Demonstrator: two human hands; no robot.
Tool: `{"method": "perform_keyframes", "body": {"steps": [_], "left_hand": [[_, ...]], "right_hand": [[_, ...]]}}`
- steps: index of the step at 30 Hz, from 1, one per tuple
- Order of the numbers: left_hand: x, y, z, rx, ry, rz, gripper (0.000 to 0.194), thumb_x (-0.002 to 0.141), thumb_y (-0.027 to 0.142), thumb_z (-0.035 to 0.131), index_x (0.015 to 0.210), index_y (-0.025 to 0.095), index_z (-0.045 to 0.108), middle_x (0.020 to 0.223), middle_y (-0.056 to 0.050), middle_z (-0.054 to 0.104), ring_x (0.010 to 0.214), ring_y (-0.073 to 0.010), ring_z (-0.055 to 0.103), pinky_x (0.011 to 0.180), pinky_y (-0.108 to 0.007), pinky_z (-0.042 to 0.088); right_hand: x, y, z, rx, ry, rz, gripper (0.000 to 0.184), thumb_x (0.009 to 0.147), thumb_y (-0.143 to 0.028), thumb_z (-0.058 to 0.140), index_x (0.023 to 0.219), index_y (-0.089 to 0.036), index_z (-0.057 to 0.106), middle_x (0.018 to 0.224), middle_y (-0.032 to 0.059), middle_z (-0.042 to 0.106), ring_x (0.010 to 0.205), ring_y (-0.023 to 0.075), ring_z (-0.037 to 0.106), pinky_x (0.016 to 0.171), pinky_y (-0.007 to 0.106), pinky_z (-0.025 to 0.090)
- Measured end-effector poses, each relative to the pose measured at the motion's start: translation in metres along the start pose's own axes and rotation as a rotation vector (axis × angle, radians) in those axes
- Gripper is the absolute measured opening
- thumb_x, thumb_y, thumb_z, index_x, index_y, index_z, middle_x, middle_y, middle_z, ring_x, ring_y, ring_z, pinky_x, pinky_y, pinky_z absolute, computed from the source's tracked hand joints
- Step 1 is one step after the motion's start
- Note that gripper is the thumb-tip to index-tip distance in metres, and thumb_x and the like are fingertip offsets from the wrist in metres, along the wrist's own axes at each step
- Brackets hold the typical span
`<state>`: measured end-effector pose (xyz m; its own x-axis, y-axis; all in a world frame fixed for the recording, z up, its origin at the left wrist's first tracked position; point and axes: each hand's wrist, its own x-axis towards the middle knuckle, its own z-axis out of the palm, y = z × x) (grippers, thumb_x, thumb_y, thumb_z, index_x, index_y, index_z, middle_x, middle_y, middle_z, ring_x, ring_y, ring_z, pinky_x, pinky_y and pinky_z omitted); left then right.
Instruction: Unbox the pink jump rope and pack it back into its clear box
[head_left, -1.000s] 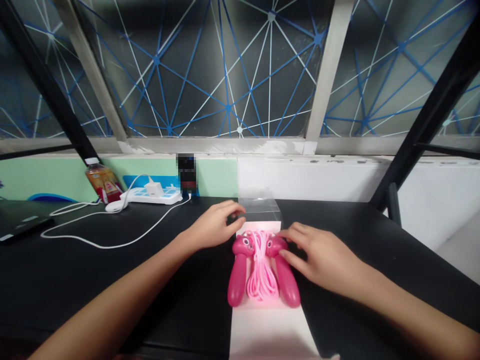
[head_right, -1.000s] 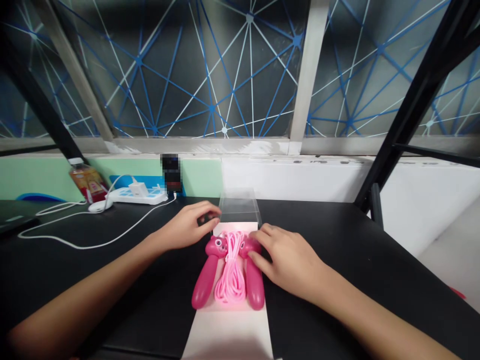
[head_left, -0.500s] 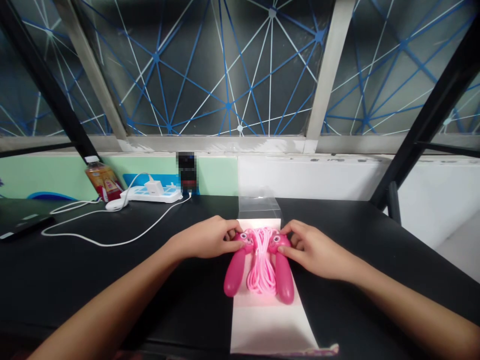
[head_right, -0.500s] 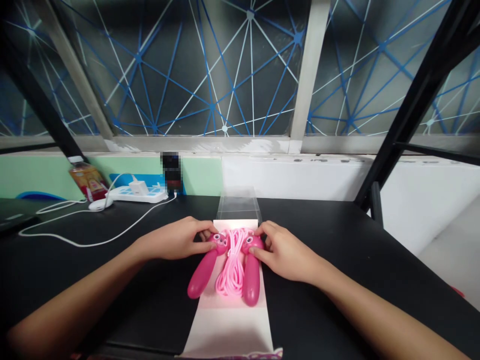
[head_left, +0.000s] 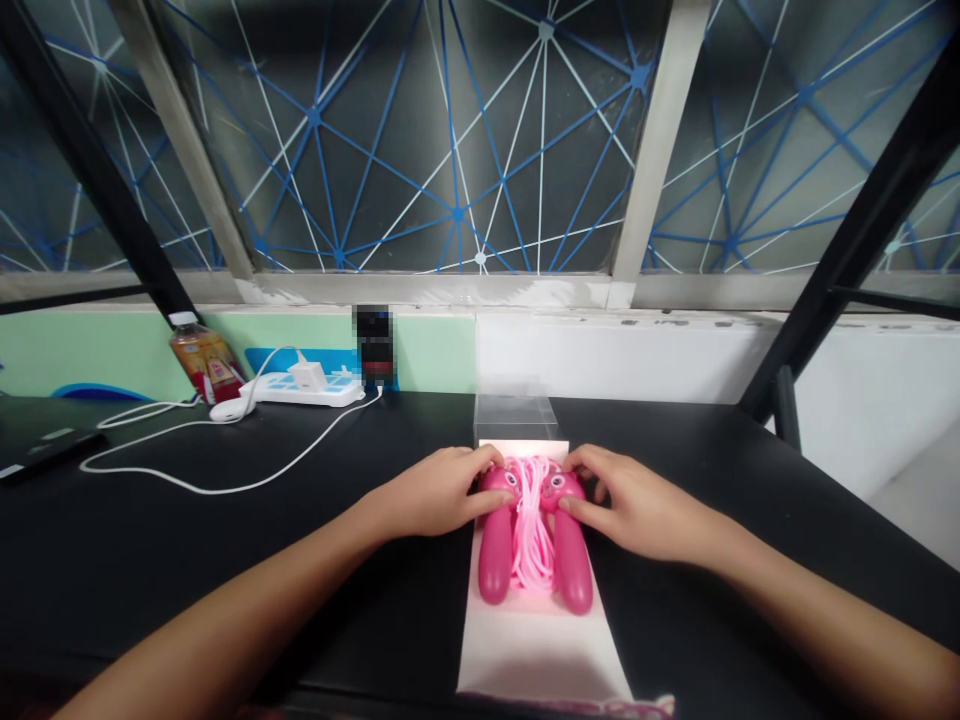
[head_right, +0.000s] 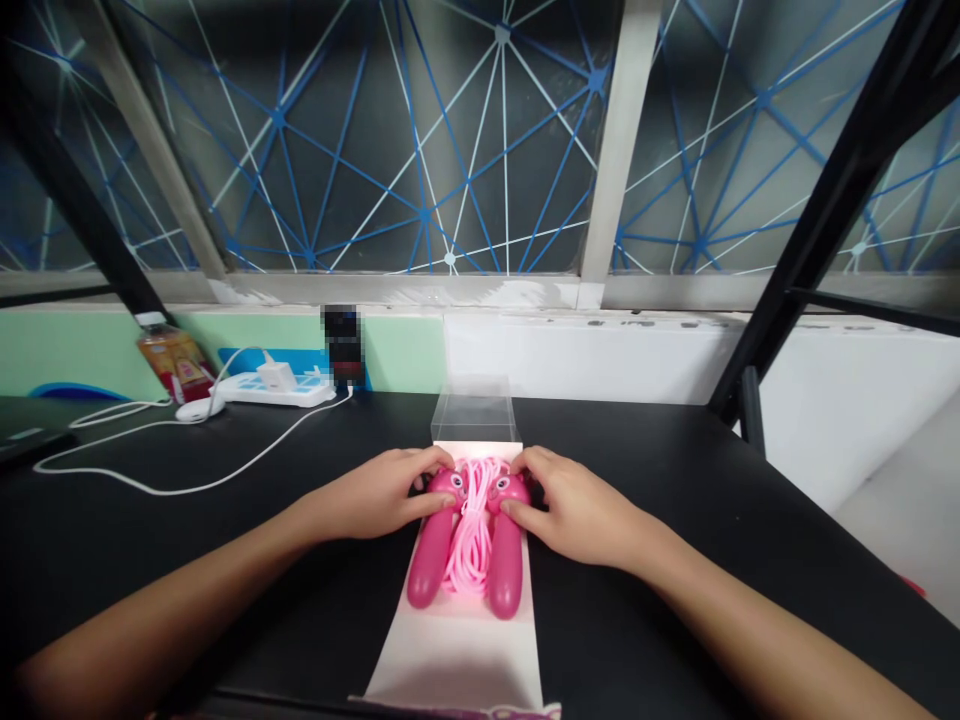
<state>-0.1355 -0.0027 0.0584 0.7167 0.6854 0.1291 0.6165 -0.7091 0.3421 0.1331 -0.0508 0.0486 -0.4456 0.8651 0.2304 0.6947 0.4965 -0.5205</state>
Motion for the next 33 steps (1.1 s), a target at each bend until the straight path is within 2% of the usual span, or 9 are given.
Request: {"method": "perform_keyframes", "body": {"steps": [4,9,12,16,20,24,27,30,33], "left_hand": [[0.001,0.000,0.001,-0.037,0.021,-0.007,0.038,0.092,0.052,0.054,0.114,0.022,0.060,0.092,-0.005,0.069,0.081,-0.0212,0.066,0.071,-0.029,0.046],[0.000,-0.002,-0.011,-0.138,-0.045,0.012,0.029,0.089,0.044,0.061,0.108,0.022,0.061,0.087,-0.002,0.070,0.078,-0.0180,0.066,0.070,-0.026,0.047],[-0.001,-0.003,-0.016,-0.165,-0.039,0.038,0.026,0.089,0.040,0.062,0.108,0.022,0.060,0.090,-0.001,0.071,0.080,-0.0169,0.066,0.071,-0.025,0.048],[-0.002,-0.002,-0.015,0.035,0.003,0.085,0.031,0.091,0.042,0.059,0.115,0.023,0.060,0.100,-0.004,0.072,0.087,-0.0204,0.068,0.073,-0.028,0.049],[-0.001,0.003,-0.010,0.244,0.042,0.176,0.033,0.096,0.046,0.049,0.116,0.022,0.062,0.111,-0.007,0.070,0.099,-0.0251,0.067,0.082,-0.035,0.050],[0.001,0.010,-0.007,0.320,0.095,0.209,0.033,0.097,0.044,0.047,0.116,0.021,0.062,0.100,-0.006,0.071,0.092,-0.0242,0.067,0.083,-0.039,0.050],[0.003,0.011,-0.008,0.264,0.124,0.222,0.029,0.096,0.042,0.051,0.113,0.022,0.064,0.096,-0.005,0.069,0.091,-0.0217,0.064,0.083,-0.036,0.051],[0.006,0.005,-0.009,0.176,0.186,0.207,0.026,0.097,0.040,0.049,0.106,0.023,0.066,0.105,-0.006,0.067,0.101,-0.0202,0.061,0.088,-0.034,0.050],[0.014,-0.012,-0.008,0.137,0.329,0.133,0.028,0.098,0.034,0.046,0.116,0.022,0.063,0.128,-0.008,0.059,0.122,-0.0219,0.052,0.105,-0.038,0.043]], "right_hand": [[0.000,0.002,0.000,-0.014,0.007,-0.001,0.020,0.092,-0.037,0.056,0.104,-0.021,0.060,0.094,0.0032,0.065,0.075,0.0168,0.060,0.068,0.032,0.046],[-0.001,-0.001,-0.002,-0.022,-0.014,-0.022,0.021,0.094,-0.037,0.053,0.107,-0.021,0.059,0.097,0.0043,0.066,0.079,0.0177,0.061,0.070,0.032,0.048],[-0.001,-0.003,-0.001,-0.092,0.000,-0.055,0.025,0.094,-0.037,0.054,0.113,-0.021,0.058,0.103,0.0059,0.065,0.085,0.0195,0.063,0.075,0.034,0.050],[-0.002,-0.014,0.006,-0.371,0.067,-0.106,0.028,0.095,-0.034,0.051,0.117,-0.018,0.058,0.109,0.0105,0.064,0.092,0.0254,0.063,0.078,0.041,0.054],[-0.011,-0.036,0.014,-0.643,0.125,-0.236,0.030,0.097,-0.028,0.046,0.116,-0.012,0.062,0.113,0.0177,0.063,0.095,0.0309,0.062,0.073,0.046,0.056],[-0.023,-0.052,0.026,-0.597,0.017,-0.412,0.042,0.094,-0.038,0.052,0.132,-0.020,0.054,0.118,0.0147,0.064,0.102,0.0308,0.062,0.073,0.042,0.056],[-0.026,-0.051,0.035,-0.597,-0.018,-0.437,0.044,0.094,-0.035,0.055,0.137,-0.025,0.050,0.118,0.0125,0.064,0.103,0.0294,0.063,0.073,0.039,0.056],[-0.024,-0.044,0.037,-0.587,-0.024,-0.425,0.042,0.095,-0.030,0.054,0.137,-0.028,0.050,0.124,0.0120,0.062,0.105,0.0292,0.062,0.076,0.039,0.055],[-0.021,-0.039,0.034,-0.533,-0.046,-0.416,0.041,0.097,-0.029,0.050,0.138,-0.030,0.050,0.130,0.0117,0.059,0.109,0.0306,0.061,0.083,0.043,0.054]]}}
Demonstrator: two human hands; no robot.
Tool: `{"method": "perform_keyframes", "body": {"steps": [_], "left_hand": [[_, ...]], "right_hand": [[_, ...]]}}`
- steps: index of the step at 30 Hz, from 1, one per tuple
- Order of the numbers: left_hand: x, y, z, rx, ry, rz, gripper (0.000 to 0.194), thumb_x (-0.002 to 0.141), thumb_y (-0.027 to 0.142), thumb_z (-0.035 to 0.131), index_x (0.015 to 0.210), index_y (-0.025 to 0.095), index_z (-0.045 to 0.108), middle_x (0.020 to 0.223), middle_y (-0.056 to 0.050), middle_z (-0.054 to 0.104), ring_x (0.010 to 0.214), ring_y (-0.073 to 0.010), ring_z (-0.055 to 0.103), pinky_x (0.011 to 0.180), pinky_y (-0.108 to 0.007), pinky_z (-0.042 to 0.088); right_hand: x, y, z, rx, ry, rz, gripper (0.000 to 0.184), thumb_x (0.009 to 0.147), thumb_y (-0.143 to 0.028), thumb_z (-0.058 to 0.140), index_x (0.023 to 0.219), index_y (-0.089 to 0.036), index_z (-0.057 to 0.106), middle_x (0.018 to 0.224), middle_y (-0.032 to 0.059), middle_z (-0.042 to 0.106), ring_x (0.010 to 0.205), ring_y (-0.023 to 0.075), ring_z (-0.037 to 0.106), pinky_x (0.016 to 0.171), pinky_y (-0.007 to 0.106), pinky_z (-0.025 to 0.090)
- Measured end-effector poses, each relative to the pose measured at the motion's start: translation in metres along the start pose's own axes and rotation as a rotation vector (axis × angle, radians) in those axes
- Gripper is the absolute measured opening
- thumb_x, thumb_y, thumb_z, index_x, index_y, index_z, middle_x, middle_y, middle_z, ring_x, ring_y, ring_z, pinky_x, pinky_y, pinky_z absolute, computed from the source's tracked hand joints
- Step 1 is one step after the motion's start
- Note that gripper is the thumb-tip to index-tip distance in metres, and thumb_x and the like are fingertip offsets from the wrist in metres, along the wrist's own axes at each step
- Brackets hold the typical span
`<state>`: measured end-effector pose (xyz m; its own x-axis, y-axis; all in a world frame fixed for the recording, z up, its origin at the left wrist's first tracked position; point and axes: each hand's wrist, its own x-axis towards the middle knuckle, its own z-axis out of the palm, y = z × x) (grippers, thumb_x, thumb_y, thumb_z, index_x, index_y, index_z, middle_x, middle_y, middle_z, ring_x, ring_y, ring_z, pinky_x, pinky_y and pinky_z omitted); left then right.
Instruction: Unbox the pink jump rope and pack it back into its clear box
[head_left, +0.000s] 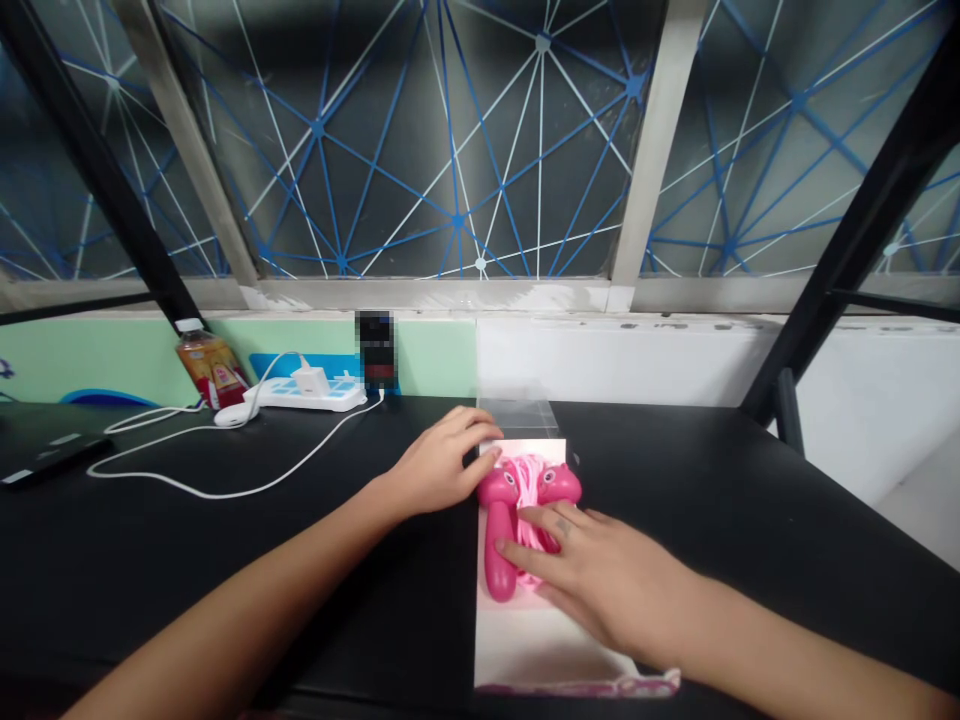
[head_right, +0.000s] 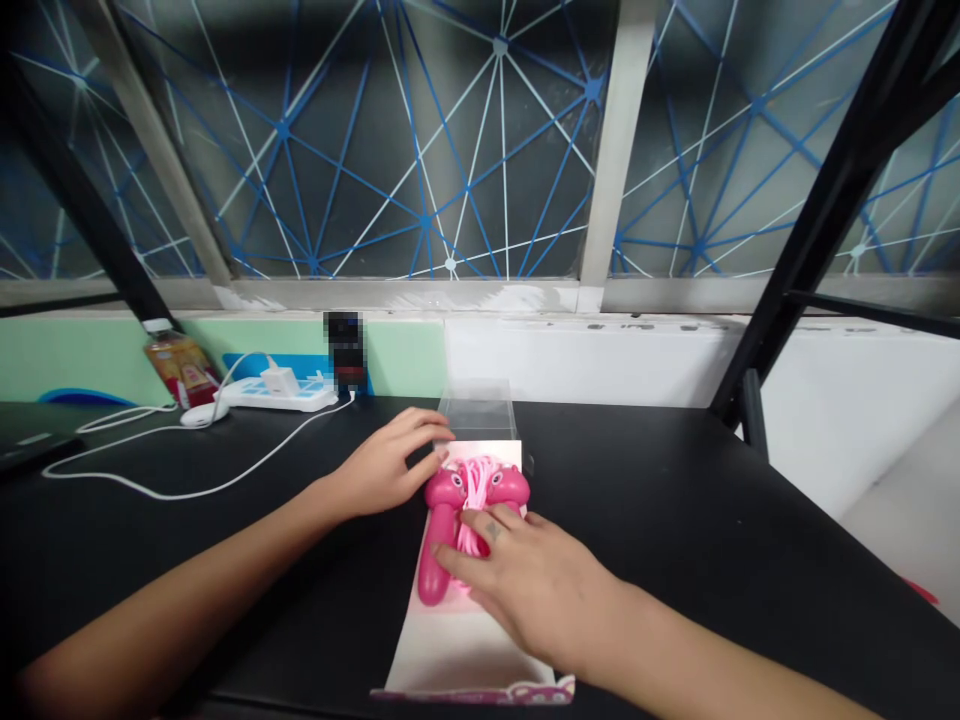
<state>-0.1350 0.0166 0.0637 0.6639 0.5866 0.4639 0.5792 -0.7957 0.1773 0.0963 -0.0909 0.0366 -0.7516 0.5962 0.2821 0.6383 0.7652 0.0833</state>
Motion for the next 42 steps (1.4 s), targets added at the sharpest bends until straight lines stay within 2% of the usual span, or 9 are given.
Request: {"method": "perform_keyframes", "body": {"steps": [4,6,9,12,20,25,34,39,42], "left_hand": [[0.005,-0.028,0.012,-0.033,-0.054,-0.124,0.042,0.097,0.032,0.044,0.137,0.023,0.051,0.153,-0.007,0.039,0.142,-0.0239,0.034,0.117,-0.044,0.030],[0.006,-0.037,0.017,-0.070,-0.113,-0.133,0.043,0.095,0.032,0.046,0.138,0.022,0.051,0.153,-0.007,0.040,0.141,-0.0232,0.038,0.117,-0.041,0.032],[0.007,-0.042,0.020,-0.105,-0.085,-0.140,0.037,0.093,0.029,0.049,0.128,0.022,0.060,0.145,-0.007,0.051,0.132,-0.0219,0.050,0.110,-0.037,0.041],[0.008,-0.040,0.019,-0.127,-0.038,-0.156,0.029,0.090,0.027,0.052,0.115,0.022,0.067,0.134,-0.007,0.060,0.120,-0.0212,0.059,0.098,-0.033,0.051],[0.010,-0.037,0.014,-0.151,-0.012,-0.110,0.023,0.086,0.023,0.058,0.107,0.021,0.065,0.124,-0.006,0.062,0.103,-0.0194,0.064,0.089,-0.032,0.053],[0.008,-0.036,0.019,-0.157,-0.037,-0.139,0.037,0.087,0.022,0.054,0.123,0.023,0.062,0.141,-0.008,0.053,0.117,-0.0225,0.059,0.091,-0.033,0.054],[0.000,-0.013,0.018,-0.107,-0.064,-0.055,0.032,0.088,0.015,0.050,0.113,0.023,0.068,0.130,-0.005,0.064,0.118,-0.0206,0.061,0.100,-0.036,0.050],[-0.004,0.005,0.018,-0.134,-0.076,0.008,0.034,0.091,0.012,0.046,0.117,0.023,0.064,0.128,-0.003,0.063,0.117,-0.0180,0.060,0.106,-0.035,0.046],[-0.004,0.005,0.017,-0.150,-0.077,0.005,0.036,0.090,0.010,0.045,0.119,0.024,0.062,0.129,-0.003,0.062,0.118,-0.0180,0.059,0.107,-0.035,0.045]], "right_hand": [[0.001,0.010,-0.001,0.074,-0.031,0.007,0.043,0.099,-0.028,0.047,0.142,-0.031,0.048,0.136,0.0121,0.055,0.114,0.0319,0.059,0.088,0.047,0.053],[0.002,0.016,0.001,0.109,-0.037,0.006,0.044,0.098,-0.029,0.047,0.142,-0.031,0.047,0.138,0.0121,0.054,0.116,0.0317,0.057,0.091,0.048,0.052],[0.002,0.022,0.005,0.136,-0.036,0.016,0.044,0.099,-0.030,0.046,0.143,-0.033,0.046,0.139,0.0110,0.053,0.117,0.0312,0.057,0.091,0.050,0.051],[0.002,0.025,0.008,0.122,-0.028,0.031,0.044,0.099,-0.032,0.046,0.143,-0.034,0.046,0.140,0.0105,0.052,0.117,0.0312,0.057,0.090,0.051,0.051],[0.004,0.015,-0.001,0.031,-0.015,-0.060,0.040,0.099,-0.029,0.046,0.139,-0.026,0.051,0.131,0.0153,0.059,0.109,0.0323,0.061,0.081,0.047,0.055],[0.004,0.011,-0.008,0.083,-0.028,-0.042,0.039,0.099,-0.030,0.045,0.138,-0.027,0.052,0.129,0.0133,0.060,0.106,0.0297,0.062,0.082,0.045,0.055],[0.007,0.033,0.013,-0.019,0.031,0.041,0.040,0.100,-0.030,0.044,0.139,-0.030,0.051,0.134,0.0139,0.057,0.108,0.0314,0.062,0.078,0.046,0.057],[0.012,0.031,0.010,-0.166,0.062,0.059,0.039,0.097,-0.017,0.045,0.134,-0.019,0.055,0.126,0.0204,0.060,0.107,0.0348,0.061,0.077,0.048,0.055],[0.007,0.018,0.002,-0.090,0.100,-0.015,0.035,0.100,-0.028,0.043,0.126,-0.015,0.061,0.113,0.0190,0.067,0.103,0.0321,0.061,0.087,0.050,0.050]]}}
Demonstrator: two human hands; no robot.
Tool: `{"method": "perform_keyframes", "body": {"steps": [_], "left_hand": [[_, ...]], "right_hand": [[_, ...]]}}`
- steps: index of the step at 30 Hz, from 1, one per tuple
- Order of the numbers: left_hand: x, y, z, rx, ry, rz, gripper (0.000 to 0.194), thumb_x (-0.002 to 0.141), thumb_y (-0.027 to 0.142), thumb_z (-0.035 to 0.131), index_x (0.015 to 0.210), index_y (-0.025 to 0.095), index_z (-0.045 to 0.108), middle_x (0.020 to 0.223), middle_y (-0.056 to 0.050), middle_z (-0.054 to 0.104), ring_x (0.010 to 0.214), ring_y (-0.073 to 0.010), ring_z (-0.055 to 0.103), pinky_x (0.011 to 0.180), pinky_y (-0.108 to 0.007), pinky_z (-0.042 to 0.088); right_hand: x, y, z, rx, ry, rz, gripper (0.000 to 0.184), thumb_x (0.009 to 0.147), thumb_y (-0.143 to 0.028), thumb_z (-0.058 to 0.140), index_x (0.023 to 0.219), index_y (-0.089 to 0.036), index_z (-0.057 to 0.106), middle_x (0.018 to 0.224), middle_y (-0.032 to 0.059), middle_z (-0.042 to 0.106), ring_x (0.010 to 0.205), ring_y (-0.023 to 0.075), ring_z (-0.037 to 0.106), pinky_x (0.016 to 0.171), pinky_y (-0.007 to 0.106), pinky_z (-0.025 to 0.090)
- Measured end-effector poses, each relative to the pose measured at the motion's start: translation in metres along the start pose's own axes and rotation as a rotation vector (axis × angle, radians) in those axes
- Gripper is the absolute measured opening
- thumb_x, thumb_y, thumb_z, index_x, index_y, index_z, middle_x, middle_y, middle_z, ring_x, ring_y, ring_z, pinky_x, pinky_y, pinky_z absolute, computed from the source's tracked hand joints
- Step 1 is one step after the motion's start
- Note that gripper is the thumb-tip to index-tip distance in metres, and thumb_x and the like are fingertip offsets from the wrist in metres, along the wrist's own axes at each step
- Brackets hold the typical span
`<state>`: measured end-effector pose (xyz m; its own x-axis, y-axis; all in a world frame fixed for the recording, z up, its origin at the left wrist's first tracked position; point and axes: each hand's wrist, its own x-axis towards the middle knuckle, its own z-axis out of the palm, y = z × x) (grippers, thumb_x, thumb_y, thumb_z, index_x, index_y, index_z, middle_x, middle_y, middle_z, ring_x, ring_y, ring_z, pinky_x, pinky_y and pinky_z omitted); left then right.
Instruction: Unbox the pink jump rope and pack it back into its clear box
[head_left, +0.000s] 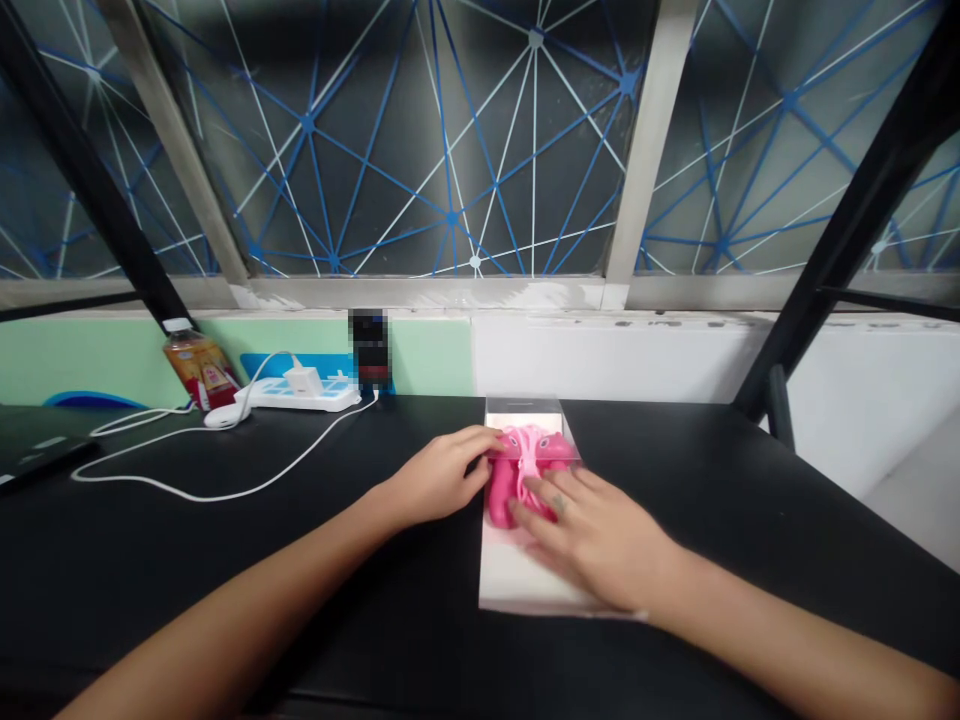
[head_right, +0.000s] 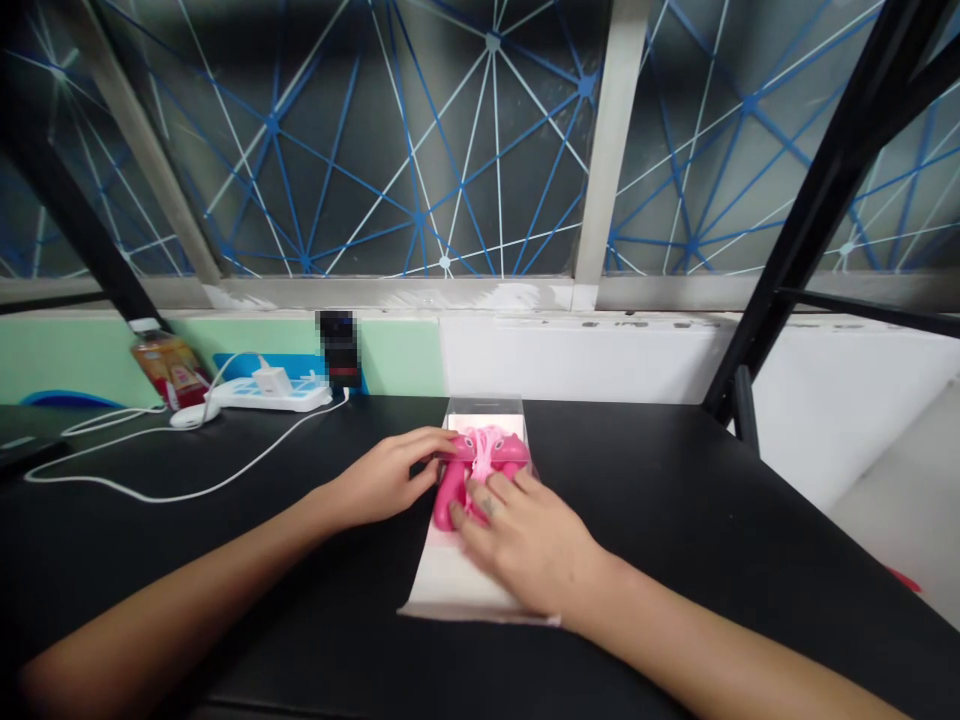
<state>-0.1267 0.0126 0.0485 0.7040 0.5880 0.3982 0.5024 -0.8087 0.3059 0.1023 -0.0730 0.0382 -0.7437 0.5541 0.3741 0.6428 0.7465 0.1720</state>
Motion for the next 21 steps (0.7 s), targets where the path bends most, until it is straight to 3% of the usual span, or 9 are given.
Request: {"method": "perform_keyframes", "body": {"steps": [3,5,10,15,21], "left_hand": [[0.001,-0.002,-0.002,-0.019,0.000,0.005,0.038,0.089,0.009,0.044,0.120,0.025,0.062,0.129,-0.003,0.061,0.119,-0.0176,0.058,0.107,-0.034,0.045],[0.001,-0.003,-0.002,-0.025,0.000,0.008,0.038,0.090,0.009,0.044,0.120,0.025,0.062,0.129,-0.003,0.061,0.119,-0.0172,0.058,0.106,-0.033,0.045],[0.000,-0.002,0.000,-0.017,0.016,-0.001,0.036,0.092,0.011,0.043,0.119,0.025,0.062,0.128,-0.003,0.062,0.119,-0.0170,0.058,0.106,-0.033,0.046],[-0.002,-0.001,0.003,0.019,0.021,0.009,0.029,0.094,0.013,0.043,0.113,0.023,0.063,0.127,-0.003,0.064,0.117,-0.0181,0.060,0.105,-0.033,0.046],[-0.003,-0.002,-0.003,0.038,-0.011,0.002,0.028,0.094,0.013,0.043,0.113,0.023,0.062,0.124,-0.003,0.064,0.115,-0.0187,0.061,0.102,-0.033,0.046]], "right_hand": [[-0.010,-0.015,-0.009,0.307,-0.106,-0.173,0.044,0.094,-0.052,0.052,0.127,-0.023,0.061,0.116,0.0080,0.067,0.106,0.0242,0.060,0.095,0.037,0.046],[-0.015,-0.021,-0.011,0.403,-0.154,-0.198,0.050,0.090,-0.058,0.056,0.125,-0.024,0.062,0.121,0.0062,0.066,0.112,0.0248,0.058,0.101,0.036,0.042],[-0.013,-0.020,-0.012,0.438,-0.213,-0.031,0.050,0.089,-0.055,0.058,0.127,-0.024,0.062,0.130,0.0076,0.063,0.119,0.0271,0.057,0.104,0.040,0.041],[-0.009,-0.002,-0.005,0.312,-0.239,0.115,0.047,0.097,-0.046,0.049,0.138,-0.023,0.054,0.142,0.0142,0.054,0.126,0.0325,0.053,0.105,0.051,0.039],[-0.012,0.011,-0.013,0.313,-0.267,0.141,0.064,0.088,-0.053,0.059,0.143,-0.022,0.048,0.144,0.0157,0.051,0.125,0.0367,0.053,0.103,0.056,0.041]]}}
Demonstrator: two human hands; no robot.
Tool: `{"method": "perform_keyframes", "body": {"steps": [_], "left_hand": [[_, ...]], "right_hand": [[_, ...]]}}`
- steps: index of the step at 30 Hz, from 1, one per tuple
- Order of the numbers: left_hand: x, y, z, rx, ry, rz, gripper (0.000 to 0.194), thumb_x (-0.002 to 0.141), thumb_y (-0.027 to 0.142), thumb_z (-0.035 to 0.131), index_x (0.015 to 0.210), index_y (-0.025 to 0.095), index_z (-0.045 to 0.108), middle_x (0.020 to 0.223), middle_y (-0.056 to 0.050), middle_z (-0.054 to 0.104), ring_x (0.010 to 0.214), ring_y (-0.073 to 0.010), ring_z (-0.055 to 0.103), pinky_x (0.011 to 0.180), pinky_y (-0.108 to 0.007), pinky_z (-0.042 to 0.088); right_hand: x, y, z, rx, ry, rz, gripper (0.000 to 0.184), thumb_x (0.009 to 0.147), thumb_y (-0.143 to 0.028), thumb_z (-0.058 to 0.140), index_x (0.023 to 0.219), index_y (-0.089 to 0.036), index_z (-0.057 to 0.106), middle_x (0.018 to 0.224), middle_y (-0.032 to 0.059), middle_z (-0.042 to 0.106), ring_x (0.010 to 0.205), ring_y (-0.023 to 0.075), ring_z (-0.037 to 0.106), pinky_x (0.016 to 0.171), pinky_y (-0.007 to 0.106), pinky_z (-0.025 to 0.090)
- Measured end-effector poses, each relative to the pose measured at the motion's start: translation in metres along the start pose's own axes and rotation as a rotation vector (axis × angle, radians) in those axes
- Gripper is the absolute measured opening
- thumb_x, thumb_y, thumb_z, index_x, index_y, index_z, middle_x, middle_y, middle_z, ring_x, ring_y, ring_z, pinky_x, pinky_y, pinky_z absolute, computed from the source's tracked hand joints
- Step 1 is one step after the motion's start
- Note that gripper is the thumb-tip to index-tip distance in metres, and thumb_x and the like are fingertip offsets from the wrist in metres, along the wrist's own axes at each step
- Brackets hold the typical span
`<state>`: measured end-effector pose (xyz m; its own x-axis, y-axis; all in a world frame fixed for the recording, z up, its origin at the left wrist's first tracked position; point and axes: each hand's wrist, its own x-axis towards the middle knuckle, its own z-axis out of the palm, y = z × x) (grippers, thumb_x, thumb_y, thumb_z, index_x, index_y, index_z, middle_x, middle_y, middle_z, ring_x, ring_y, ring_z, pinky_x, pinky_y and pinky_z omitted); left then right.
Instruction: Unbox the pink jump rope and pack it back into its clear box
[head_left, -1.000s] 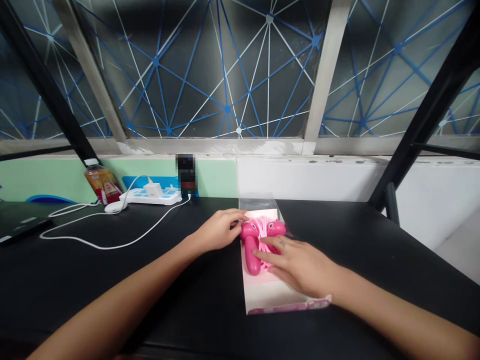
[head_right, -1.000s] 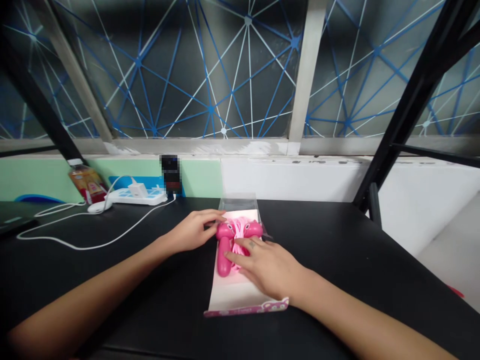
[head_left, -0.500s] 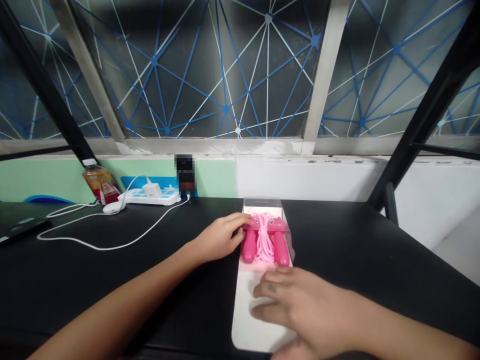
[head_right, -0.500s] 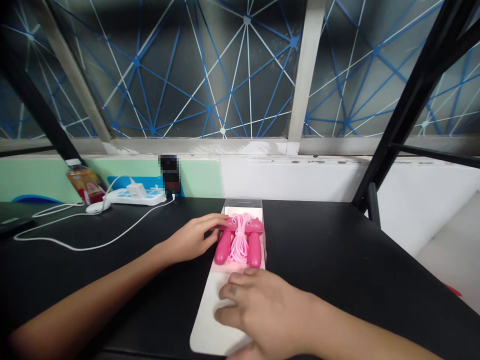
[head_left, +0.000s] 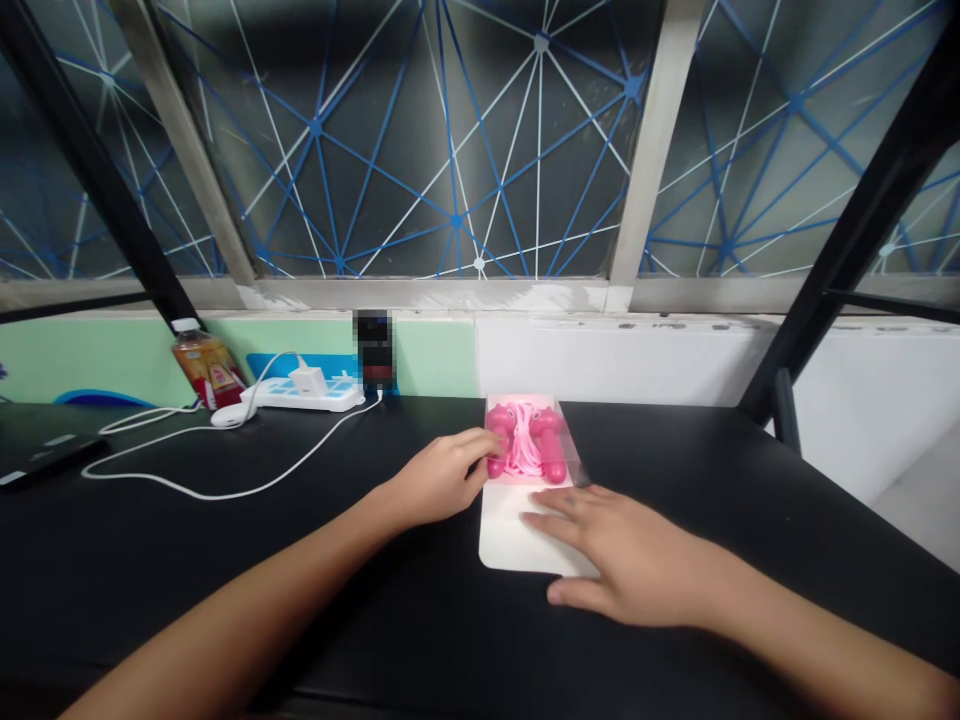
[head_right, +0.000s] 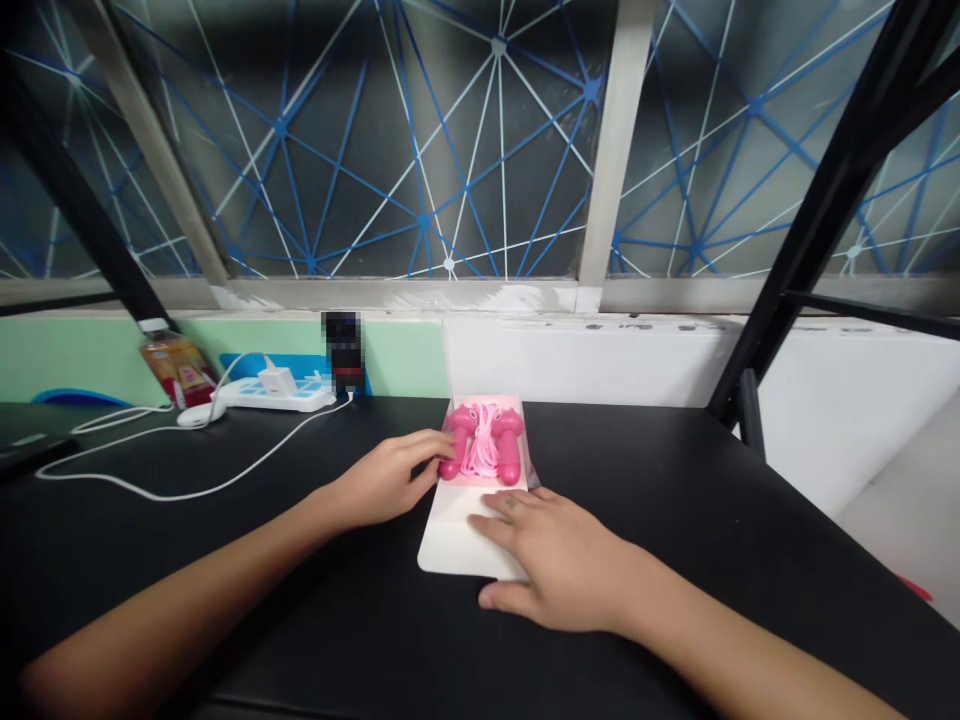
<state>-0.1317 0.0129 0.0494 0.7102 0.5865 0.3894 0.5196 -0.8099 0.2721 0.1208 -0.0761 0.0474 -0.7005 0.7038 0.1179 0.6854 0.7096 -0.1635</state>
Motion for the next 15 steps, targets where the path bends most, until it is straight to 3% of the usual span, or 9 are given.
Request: {"method": "perform_keyframes", "body": {"steps": [2,4,7,11,15], "left_hand": [[0.000,-0.001,-0.003,-0.018,-0.007,0.009,0.027,0.093,0.013,0.044,0.110,0.023,0.063,0.123,-0.003,0.065,0.114,-0.0184,0.061,0.099,-0.032,0.047],[0.000,-0.002,-0.006,-0.047,-0.011,0.017,0.024,0.093,0.015,0.046,0.109,0.023,0.063,0.123,-0.003,0.064,0.114,-0.0179,0.060,0.098,-0.031,0.047],[0.001,0.001,-0.011,-0.086,-0.032,0.001,0.020,0.097,0.023,0.047,0.107,0.023,0.064,0.124,-0.002,0.064,0.117,-0.0177,0.059,0.102,-0.032,0.045],[0.001,0.005,-0.015,-0.112,-0.082,-0.018,0.024,0.099,0.035,0.047,0.112,0.023,0.063,0.128,-0.003,0.062,0.122,-0.0192,0.056,0.105,-0.034,0.043],[-0.002,0.006,-0.015,-0.079,-0.126,-0.017,0.043,0.086,0.044,0.066,0.124,0.025,0.057,0.135,-0.005,0.056,0.126,-0.0238,0.052,0.107,-0.037,0.041]], "right_hand": [[-0.002,0.003,-0.009,0.022,0.023,0.010,0.066,0.084,-0.051,0.065,0.141,-0.022,0.050,0.137,0.0132,0.058,0.116,0.0337,0.060,0.097,0.051,0.047],[-0.002,0.009,-0.015,0.027,0.096,0.031,0.050,0.087,-0.045,0.063,0.131,-0.023,0.057,0.121,0.0091,0.067,0.105,0.0289,0.064,0.090,0.045,0.052],[0.001,0.020,-0.011,-0.019,0.279,0.075,0.026,0.094,-0.036,0.054,0.115,-0.023,0.064,0.108,0.0073,0.068,0.100,0.0260,0.063,0.087,0.043,0.052],[0.007,0.034,0.008,-0.053,0.455,0.123,0.036,0.092,-0.033,0.055,0.127,-0.021,0.055,0.127,0.0128,0.057,0.115,0.0298,0.054,0.096,0.049,0.049],[0.013,0.046,0.021,-0.094,0.506,0.199,0.043,0.090,-0.033,0.057,0.130,-0.018,0.052,0.132,0.0167,0.051,0.120,0.0337,0.050,0.099,0.053,0.047]]}}
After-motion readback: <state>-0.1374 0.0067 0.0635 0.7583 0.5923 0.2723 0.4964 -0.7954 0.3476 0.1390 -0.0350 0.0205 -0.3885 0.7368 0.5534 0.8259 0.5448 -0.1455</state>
